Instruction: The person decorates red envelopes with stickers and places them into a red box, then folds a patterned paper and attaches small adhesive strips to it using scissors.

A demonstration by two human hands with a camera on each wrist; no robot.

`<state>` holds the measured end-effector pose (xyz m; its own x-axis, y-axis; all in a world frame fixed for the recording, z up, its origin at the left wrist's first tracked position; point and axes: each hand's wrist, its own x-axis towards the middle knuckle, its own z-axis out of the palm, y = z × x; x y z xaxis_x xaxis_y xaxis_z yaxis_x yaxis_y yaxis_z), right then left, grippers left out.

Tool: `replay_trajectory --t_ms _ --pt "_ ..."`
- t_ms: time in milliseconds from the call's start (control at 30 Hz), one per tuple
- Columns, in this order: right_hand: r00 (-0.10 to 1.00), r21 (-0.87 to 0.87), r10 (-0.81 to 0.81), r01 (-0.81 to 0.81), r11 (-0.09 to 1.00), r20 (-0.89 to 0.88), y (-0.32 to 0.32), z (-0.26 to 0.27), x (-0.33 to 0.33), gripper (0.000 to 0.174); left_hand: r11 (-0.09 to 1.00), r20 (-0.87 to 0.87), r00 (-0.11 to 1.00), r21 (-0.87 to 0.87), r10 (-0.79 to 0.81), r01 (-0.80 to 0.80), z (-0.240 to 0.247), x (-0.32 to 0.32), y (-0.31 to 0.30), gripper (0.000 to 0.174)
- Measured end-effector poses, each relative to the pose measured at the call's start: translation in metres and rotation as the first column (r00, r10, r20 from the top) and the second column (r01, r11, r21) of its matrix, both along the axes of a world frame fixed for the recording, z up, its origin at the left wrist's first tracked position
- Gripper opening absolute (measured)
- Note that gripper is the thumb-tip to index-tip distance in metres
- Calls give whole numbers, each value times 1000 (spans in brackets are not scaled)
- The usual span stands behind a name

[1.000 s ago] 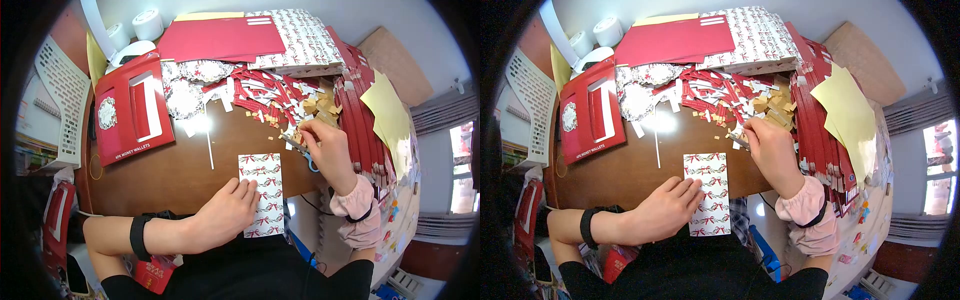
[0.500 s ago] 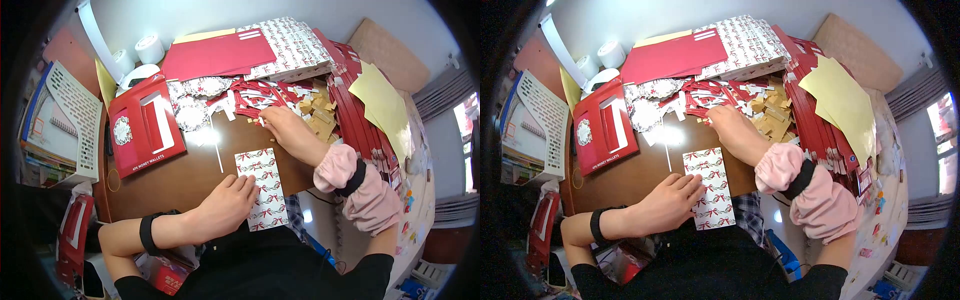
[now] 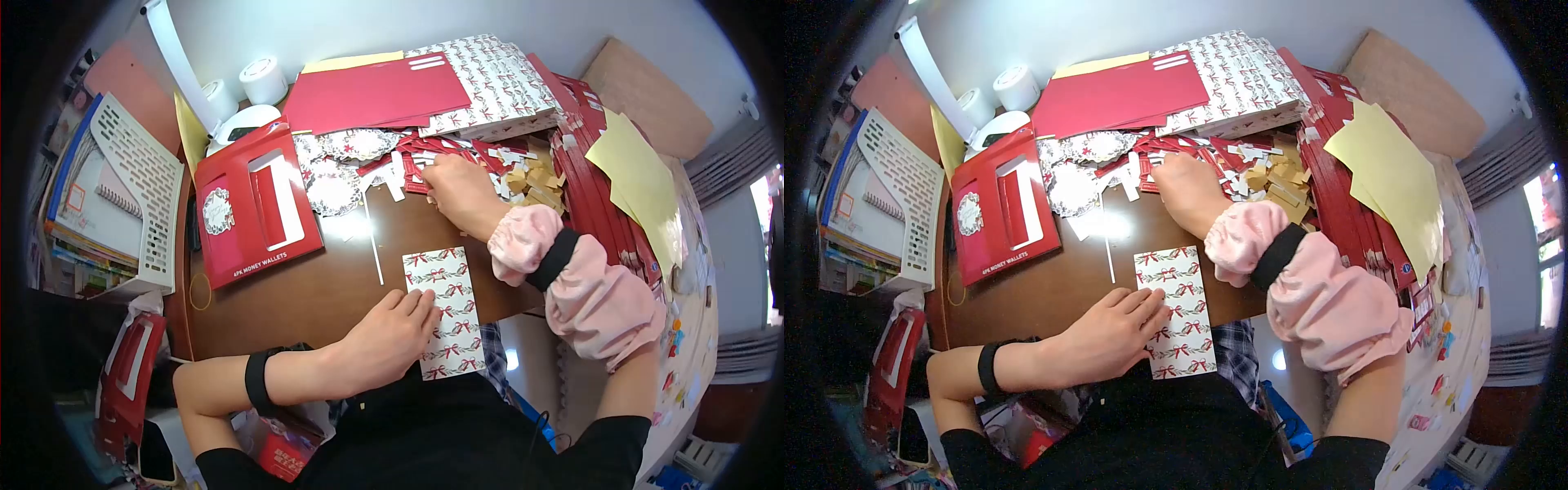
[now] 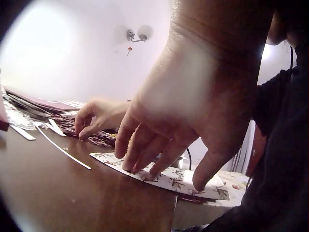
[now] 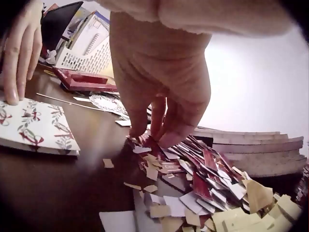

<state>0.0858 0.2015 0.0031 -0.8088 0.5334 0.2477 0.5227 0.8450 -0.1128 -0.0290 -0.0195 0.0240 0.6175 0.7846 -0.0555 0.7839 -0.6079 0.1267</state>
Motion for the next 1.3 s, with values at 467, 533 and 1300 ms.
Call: replay_trajectory --t_ms 467,533,1300 --pt "997 -55 -74 75 996 23 8 2 0 18 1000 -16 1000 1 15 -15 -2 4 0 61" --pt "987 -201 -104 128 971 126 12 4 -1 15 1000 -9 1000 4 20 -20 -2 4 0 62" --pt "910 -854 -231 -200 481 -343 -35 92 58 17 935 606 712 -246 355 -256 38 -30 32 30"
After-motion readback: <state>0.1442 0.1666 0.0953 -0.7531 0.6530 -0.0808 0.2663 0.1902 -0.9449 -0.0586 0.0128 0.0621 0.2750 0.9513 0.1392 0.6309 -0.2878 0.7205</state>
